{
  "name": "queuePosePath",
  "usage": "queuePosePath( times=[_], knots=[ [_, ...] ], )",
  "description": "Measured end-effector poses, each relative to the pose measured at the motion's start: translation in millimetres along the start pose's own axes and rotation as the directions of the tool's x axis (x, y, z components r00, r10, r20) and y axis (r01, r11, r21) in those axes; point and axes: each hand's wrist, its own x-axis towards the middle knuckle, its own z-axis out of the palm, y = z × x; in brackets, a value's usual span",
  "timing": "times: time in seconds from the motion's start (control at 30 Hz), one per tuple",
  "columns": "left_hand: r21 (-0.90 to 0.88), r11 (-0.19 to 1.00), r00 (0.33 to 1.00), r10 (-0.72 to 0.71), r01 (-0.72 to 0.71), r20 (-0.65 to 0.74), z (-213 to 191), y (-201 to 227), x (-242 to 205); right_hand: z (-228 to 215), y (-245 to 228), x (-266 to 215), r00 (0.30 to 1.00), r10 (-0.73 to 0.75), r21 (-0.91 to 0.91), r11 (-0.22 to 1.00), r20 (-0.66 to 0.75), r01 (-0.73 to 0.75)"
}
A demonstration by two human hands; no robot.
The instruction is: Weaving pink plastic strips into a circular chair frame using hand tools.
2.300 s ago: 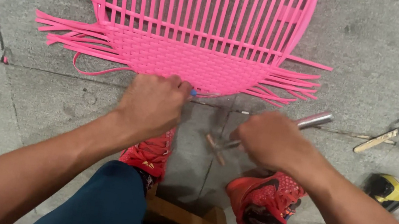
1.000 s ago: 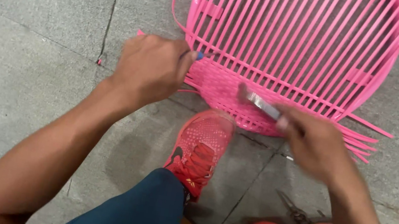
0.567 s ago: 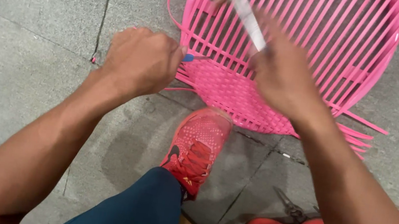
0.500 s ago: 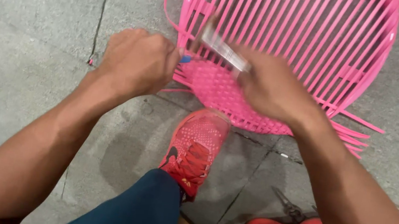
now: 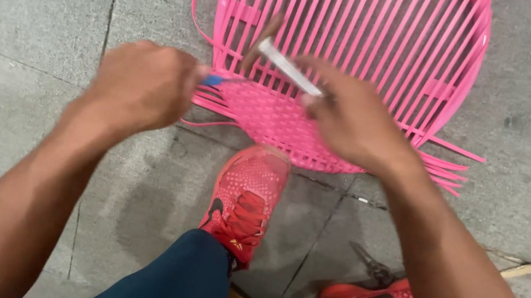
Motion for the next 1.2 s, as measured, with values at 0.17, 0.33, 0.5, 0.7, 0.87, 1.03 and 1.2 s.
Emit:
queuePosePath(
  times=[0.17, 0.33, 0.5, 0.7, 0.87, 1.03, 1.2],
  knots=[
    [-0.051, 0.946, 0.878, 0.277, -0.321, -0.390, 31.1, -68.0, 14.9, -36.7, 36.1, -19.5, 0.939, 0.182, 0.219, 0.968, -0.291, -0.120],
    [-0.287, 0.943, 0.980, 0.133, -0.171, -0.145, 29.9, -54.3, 21.2, -44.8, 56.8, -23.5, 0.918, 0.188, 0.270, 0.958, -0.348, -0.094],
    [-0.064, 0.970, 0.950, 0.215, -0.235, -0.228, 55.2, -63.8, 41.2, -30.1, 12.1, -13.3, 0.968, 0.167, -0.023, 0.984, -0.188, -0.174],
    [-0.046, 0.969, 0.939, 0.223, -0.243, -0.263, 64.9, -61.9, 34.0, -20.4, -6.1, 2.6, 0.989, 0.009, -0.128, 0.991, -0.148, -0.028],
    [-0.065, 0.959, 0.926, 0.249, -0.278, -0.284, 71.9, -63.1, 38.1, -3.5, -6.5, 18.8, 0.982, 0.047, 0.032, 0.999, -0.185, -0.042],
    [-0.028, 0.963, 0.921, 0.248, -0.269, -0.299, 70.1, -61.5, 42.7, 8.9, -22.6, 29.1, 0.975, 0.222, -0.082, 0.972, -0.008, -0.222],
    [0.017, 0.963, 0.923, 0.261, -0.267, -0.282, 83.1, -62.9, 40.8, 12.4, -7.2, 32.1, 0.995, -0.101, -0.135, 0.986, -0.025, 0.097]
  ],
)
